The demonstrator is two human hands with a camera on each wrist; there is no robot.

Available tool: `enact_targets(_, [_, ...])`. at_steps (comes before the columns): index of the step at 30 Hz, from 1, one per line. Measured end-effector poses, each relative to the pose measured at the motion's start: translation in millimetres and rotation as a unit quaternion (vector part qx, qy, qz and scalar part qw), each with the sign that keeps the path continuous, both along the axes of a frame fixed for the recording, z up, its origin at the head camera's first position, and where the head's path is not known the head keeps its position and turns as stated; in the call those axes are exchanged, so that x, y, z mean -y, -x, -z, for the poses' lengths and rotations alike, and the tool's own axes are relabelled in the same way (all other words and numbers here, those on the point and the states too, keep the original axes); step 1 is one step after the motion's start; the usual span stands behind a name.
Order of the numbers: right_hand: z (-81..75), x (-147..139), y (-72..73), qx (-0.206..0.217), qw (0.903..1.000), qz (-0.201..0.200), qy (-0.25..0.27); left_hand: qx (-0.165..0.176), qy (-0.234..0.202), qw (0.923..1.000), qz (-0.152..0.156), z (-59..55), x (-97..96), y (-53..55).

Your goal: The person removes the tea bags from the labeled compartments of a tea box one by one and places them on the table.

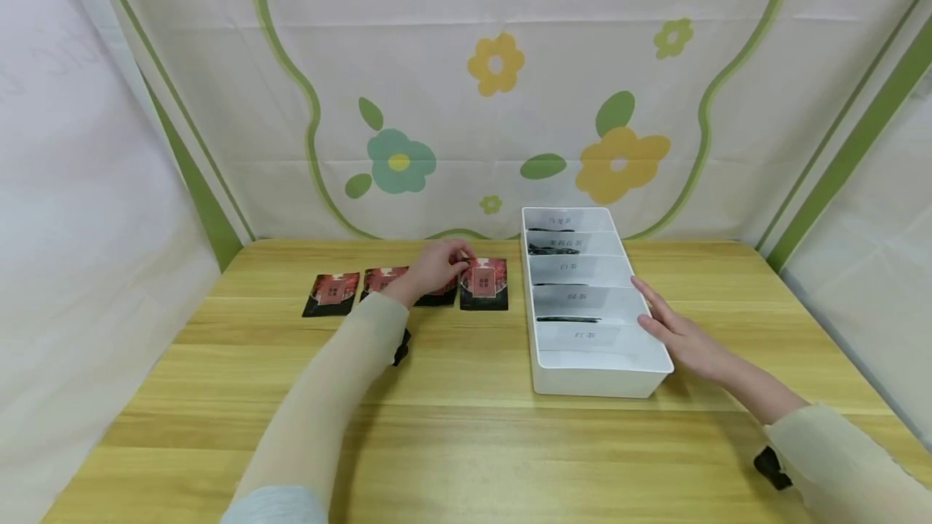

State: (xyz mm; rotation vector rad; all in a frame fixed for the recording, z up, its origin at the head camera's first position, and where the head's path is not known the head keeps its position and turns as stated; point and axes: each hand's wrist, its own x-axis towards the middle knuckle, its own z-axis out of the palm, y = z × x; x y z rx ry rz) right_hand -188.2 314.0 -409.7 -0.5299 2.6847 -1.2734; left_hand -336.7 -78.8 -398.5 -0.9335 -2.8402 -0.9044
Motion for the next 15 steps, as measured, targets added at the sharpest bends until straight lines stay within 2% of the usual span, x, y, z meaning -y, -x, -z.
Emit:
enact_targets(5, [-1.2, 0.7, -0.5, -0.001, 1.0, 0.001, -0.005, 0.018, 0.012, 0.9997, -0.011, 8.0, -6.0, 8.7])
enact_targets(15, [-1.8, 0.6, -0.2, -0.004, 0.9999, 0.003, -0.009, 0.046, 0.058, 0.9962, -0.045, 8.0, -14.5, 12.2])
